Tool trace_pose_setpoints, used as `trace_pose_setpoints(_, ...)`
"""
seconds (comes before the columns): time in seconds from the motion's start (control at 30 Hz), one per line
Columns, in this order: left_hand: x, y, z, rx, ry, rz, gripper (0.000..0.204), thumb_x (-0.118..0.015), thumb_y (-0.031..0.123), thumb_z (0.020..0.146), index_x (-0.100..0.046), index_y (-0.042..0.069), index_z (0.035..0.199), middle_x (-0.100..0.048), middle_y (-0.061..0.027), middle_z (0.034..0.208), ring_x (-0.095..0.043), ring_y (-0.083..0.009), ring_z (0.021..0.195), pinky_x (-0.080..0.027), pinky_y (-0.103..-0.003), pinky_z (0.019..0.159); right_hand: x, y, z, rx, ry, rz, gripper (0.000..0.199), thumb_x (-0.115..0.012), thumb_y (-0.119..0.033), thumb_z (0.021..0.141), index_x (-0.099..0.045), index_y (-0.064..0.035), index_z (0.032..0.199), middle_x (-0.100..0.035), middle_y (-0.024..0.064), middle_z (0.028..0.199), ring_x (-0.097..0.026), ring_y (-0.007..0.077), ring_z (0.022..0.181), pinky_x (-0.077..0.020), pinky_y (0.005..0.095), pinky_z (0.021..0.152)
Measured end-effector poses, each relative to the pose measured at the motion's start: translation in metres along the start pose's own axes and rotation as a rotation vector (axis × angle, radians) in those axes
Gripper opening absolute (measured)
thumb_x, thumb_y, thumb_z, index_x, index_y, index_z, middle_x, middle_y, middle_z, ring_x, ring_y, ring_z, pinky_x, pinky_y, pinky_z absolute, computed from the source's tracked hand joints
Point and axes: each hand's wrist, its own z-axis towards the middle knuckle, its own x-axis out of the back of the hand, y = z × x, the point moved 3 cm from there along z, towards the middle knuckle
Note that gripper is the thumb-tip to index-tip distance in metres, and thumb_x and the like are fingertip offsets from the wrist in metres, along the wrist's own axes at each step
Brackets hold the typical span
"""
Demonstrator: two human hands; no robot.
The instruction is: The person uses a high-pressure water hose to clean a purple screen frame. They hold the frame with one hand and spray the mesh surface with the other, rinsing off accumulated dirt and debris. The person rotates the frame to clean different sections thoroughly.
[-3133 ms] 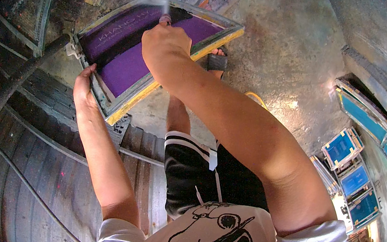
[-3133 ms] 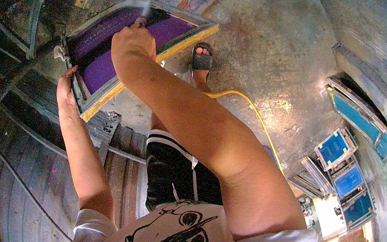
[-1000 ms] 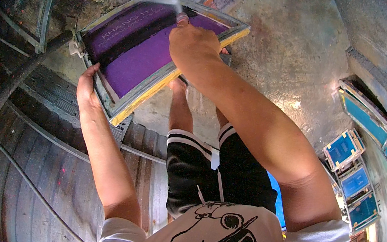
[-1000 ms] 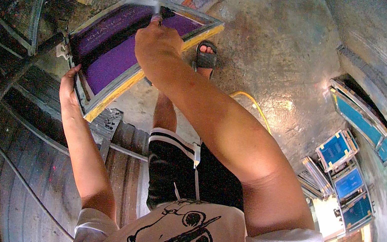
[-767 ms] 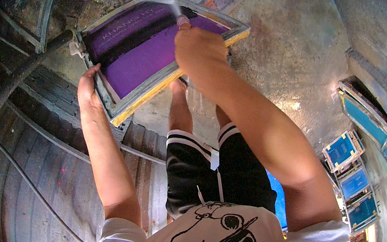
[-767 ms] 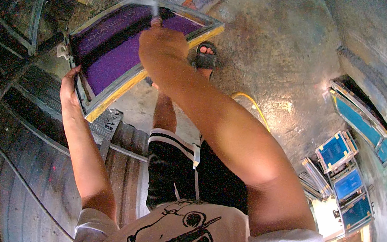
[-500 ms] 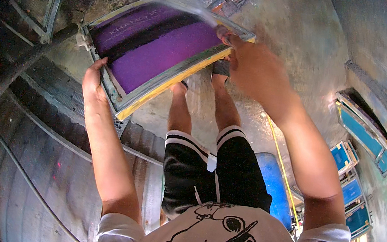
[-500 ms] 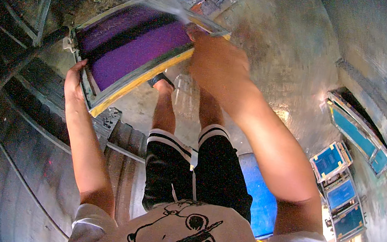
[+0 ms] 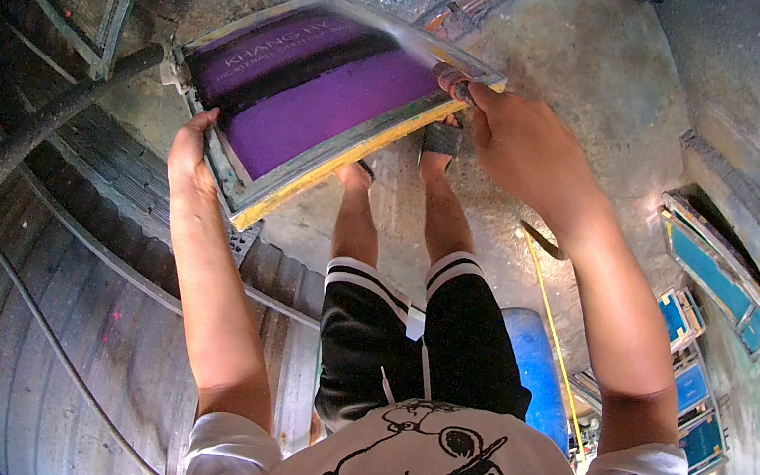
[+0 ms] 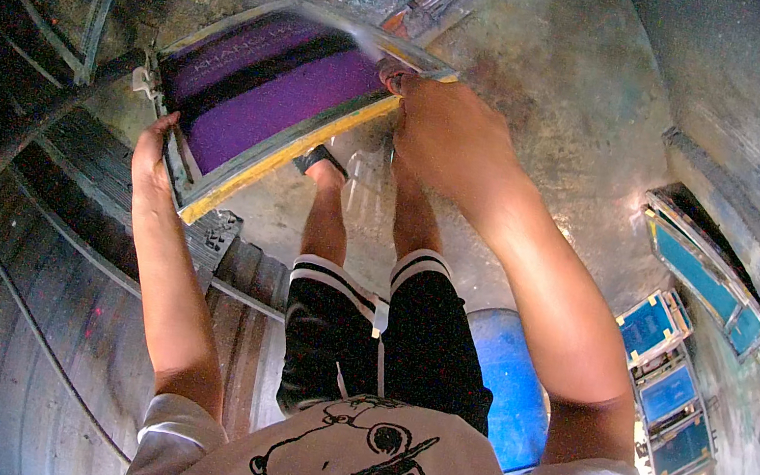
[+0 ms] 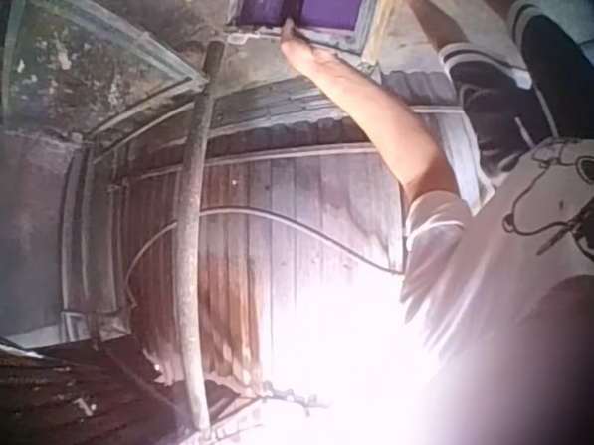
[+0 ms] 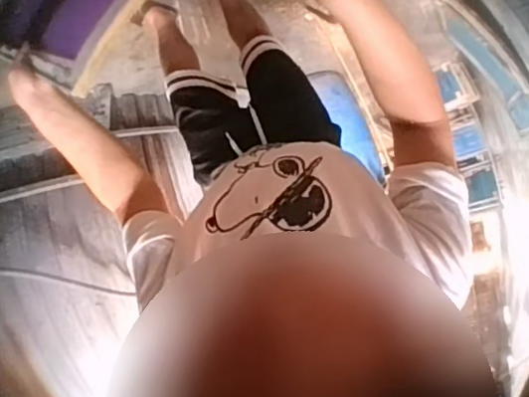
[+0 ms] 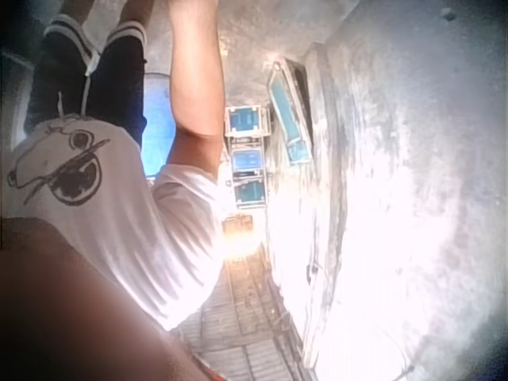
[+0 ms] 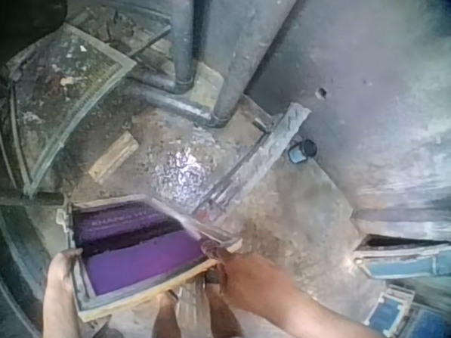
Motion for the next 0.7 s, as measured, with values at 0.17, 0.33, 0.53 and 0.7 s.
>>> trace_pose_setpoints(0.17,0.009,0.002,0.006,0.004,-0.018,-0.018,0.019,-0.049,0.007,0.098,-0.057,-0.006,0.109,-0.069,-0.0213,0.097,-0.071,-0.0338,0.079,-0.063,-0.046,0.078,-0.002,-0.006,0.003,-0.039,-0.017,-0.032,0.031,-0.049,-0.016,0.099,-0.062,-0.0046,0.124,-0.068,0.0268,0.089,-0.067,0.0450,0.085,-0.0534,0.0557,0.075)
trace_pose_setpoints(0.33,0.012,0.001,0.008,0.025,-0.040,-0.065,0.019,-0.049,0.007,0.098,-0.056,-0.007,0.109,-0.068,-0.0219,0.097,-0.071,-0.0347,0.078,-0.064,-0.046,0.077,-0.003,-0.008,0.003,-0.046,-0.010,-0.018,0.032,-0.048,-0.017,0.099,-0.061,-0.0049,0.126,-0.068,0.0271,0.090,-0.068,0.0446,0.086,-0.0539,0.0556,0.076)
trace_pose_setpoints(0.53,0.007,0.002,0.003,0.017,-0.035,-0.031,0.018,-0.050,0.007,0.097,-0.056,-0.007,0.107,-0.068,-0.0221,0.095,-0.071,-0.0349,0.079,-0.064,-0.046,0.077,-0.003,-0.014,0.006,-0.071,-0.042,-0.035,0.034,-0.049,-0.019,0.098,-0.061,-0.0049,0.127,-0.069,0.0267,0.091,-0.068,0.0444,0.085,-0.0544,0.0558,0.076)
trace_pose_setpoints(0.7,0.013,0.003,0.007,0.007,-0.019,-0.025,0.017,-0.050,0.006,0.097,-0.057,-0.007,0.106,-0.068,-0.0211,0.094,-0.071,-0.0344,0.079,-0.064,-0.046,0.077,-0.011,-0.013,0.007,-0.040,-0.022,-0.057,0.034,-0.050,-0.021,0.099,-0.062,-0.0049,0.126,-0.070,0.0260,0.088,-0.069,0.0444,0.083,-0.0551,0.0558,0.073)
